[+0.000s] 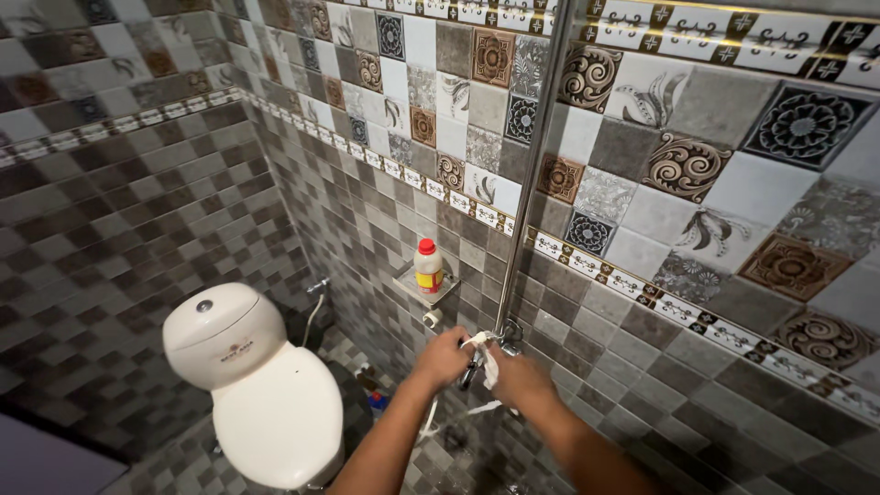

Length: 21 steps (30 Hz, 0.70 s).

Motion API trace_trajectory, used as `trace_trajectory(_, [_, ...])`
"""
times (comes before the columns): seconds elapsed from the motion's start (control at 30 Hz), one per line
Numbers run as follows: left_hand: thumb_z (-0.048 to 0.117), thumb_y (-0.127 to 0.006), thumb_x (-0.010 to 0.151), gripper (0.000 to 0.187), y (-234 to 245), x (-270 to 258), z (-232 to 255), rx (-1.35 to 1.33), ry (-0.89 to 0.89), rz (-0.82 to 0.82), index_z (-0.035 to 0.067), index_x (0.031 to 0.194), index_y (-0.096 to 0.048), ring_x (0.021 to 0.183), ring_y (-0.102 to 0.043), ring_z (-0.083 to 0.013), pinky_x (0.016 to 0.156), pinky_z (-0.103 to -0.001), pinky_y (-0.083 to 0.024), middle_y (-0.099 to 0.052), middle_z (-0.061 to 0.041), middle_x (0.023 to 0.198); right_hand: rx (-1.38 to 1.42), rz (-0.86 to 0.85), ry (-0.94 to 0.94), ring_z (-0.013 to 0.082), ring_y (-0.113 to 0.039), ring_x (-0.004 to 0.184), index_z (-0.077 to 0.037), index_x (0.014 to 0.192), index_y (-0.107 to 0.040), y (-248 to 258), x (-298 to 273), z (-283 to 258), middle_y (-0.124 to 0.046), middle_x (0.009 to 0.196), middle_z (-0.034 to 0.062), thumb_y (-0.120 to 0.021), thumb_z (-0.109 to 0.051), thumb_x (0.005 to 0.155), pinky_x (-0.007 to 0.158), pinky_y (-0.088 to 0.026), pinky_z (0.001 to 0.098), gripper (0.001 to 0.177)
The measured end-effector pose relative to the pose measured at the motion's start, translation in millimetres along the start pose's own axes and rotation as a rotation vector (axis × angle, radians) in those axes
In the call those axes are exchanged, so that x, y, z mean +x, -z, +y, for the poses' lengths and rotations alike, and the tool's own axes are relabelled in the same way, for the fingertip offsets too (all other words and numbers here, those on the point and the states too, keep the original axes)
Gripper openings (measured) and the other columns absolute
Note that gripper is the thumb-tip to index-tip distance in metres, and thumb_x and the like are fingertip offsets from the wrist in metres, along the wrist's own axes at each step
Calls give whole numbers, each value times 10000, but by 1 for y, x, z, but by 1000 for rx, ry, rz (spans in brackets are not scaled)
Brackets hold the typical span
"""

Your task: The person cleans a plastic bucket and bathroom faucets using a cloth and water.

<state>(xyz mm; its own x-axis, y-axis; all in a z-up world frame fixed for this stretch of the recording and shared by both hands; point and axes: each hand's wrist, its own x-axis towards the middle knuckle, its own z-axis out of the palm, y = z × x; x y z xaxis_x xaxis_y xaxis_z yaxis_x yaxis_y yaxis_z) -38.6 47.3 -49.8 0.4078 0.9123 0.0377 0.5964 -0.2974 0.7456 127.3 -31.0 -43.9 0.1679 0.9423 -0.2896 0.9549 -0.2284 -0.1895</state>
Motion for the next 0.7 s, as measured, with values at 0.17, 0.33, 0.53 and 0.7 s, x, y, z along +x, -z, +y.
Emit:
trace_trajectory(0.17, [351,-647,884,279,-1,-2,5,4,31,5,105,1014,-670,974,-693,-395,840,-481,-537,-728,-194,983,-1,53,106,377,-702,1095,-188,1301,-622,-27,62,5,-730,1170,166,-629,-243,878,941,-563,496,428])
trace_trajectory(0.33, [337,-658,885,278,0,-12,14,35,63,46,98,1026,-676,1005,-669,-405,846,-489,-519,-722,-197,1010,-20,1,98,362,-692,1154,-174,1314,-638,-27,42,4,-715,1239,169,-621,-285,895,984,-558,477,434])
trace_trajectory(0.53, [304,-581,913,277,14,-34,45,245,71,-31,174,1123,-706,1036,-675,-406,897,-518,-532,-727,-194,1063,120,3,70,416,-633,1197,-299,1595,-222,-8,-14,17,-625,1326,208,-667,-307,857,1041,-513,492,862])
trace_trajectory(0.7, [307,-542,915,296,20,-60,69,261,66,32,238,1134,-728,1023,-663,-417,877,-551,-524,-715,-165,1112,22,-85,76,388,-657,1198,-307,1624,-180,7,2,14,-660,1302,188,-660,-299,864,1039,-521,485,899])
